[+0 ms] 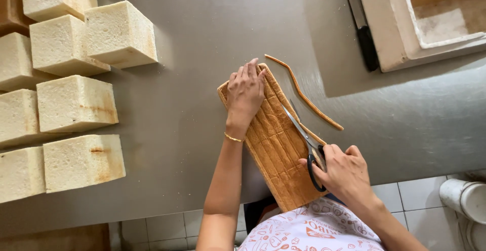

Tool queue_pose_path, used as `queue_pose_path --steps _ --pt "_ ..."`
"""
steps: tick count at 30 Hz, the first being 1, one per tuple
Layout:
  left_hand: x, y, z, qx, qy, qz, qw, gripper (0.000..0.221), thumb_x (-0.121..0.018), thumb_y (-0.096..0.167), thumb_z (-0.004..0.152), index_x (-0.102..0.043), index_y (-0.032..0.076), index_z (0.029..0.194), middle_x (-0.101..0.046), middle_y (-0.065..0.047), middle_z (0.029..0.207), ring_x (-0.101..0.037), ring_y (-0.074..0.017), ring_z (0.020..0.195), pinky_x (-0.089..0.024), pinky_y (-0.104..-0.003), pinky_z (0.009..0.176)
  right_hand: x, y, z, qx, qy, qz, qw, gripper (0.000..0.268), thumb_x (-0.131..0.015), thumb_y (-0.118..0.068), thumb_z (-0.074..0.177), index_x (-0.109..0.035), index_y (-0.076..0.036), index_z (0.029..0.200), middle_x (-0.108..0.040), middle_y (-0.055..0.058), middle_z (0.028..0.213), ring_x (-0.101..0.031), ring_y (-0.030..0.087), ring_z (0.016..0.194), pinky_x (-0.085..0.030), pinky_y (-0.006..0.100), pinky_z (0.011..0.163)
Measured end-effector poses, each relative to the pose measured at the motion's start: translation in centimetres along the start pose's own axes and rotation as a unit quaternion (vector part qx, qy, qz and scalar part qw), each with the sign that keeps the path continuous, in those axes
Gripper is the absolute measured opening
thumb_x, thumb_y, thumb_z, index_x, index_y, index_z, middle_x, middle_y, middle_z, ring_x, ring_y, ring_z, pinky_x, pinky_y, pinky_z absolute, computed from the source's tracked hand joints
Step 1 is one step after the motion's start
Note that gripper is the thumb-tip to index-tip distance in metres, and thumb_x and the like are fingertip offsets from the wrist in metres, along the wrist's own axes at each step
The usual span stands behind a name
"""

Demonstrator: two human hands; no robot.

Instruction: Trim the crusts off of loaves of sliced bread using a pair of scissors.

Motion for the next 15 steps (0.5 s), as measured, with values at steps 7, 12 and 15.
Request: queue_pose_path --steps 7,12,15 --pt "-0.1 0.1 0.1 -0.010 0.009 -0.004 1.000 0.035 -0.046 0.025 0.106 -0.059 0.001 0.128 -0.071 -0.013 0.106 -0.069 -0.0210 0.088 -0.056 -0.034 0.085 1.6 -0.5 -0.7 0.021 0.111 0.023 0.993 0.062 -0.050 -0.072 0.092 -0.057 -0.016 0.067 -0.057 0.000 0.063 -0.042 0.017 0.048 -0.040 0.031 0.075" --pt "-2.0 -0.9 0.4 0.007 -0.085 0.017 0.996 0.043 -0.021 0.037 0.109 -0.047 0.012 0.133 -0.065 -0.007 0.097 -0.067 -0.0177 0.090 -0.051 -0.036 0.086 0.7 -0.4 0.6 -0.037 -0.009 0.051 0.998 0.043 -0.055 -0.062 0.083 -0.056 -0.020 0.090 -0.067 0.004 0.086 -0.067 0.028 0.092 -0.042 0.036 0.096" --pt "-1.2 -0.7 0.3 0.009 -0.077 -0.006 0.997 0.044 -0.019 0.036 0.110 -0.048 0.010 0.132 -0.066 -0.009 0.099 -0.068 -0.0192 0.092 -0.051 -0.036 0.088 -0.6 0.1 0.6 -0.008 0.029 0.024 0.999 0.042 -0.056 -0.063 0.083 -0.054 -0.021 0.087 -0.065 0.001 0.083 -0.068 0.023 0.091 -0.040 0.032 0.098"
Point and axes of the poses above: each hand's wrist, its own z-axis towards the middle knuckle, its own x-axis out of the back of the hand, y = z × x, the point moved 6 cm from there along z, towards the middle knuckle
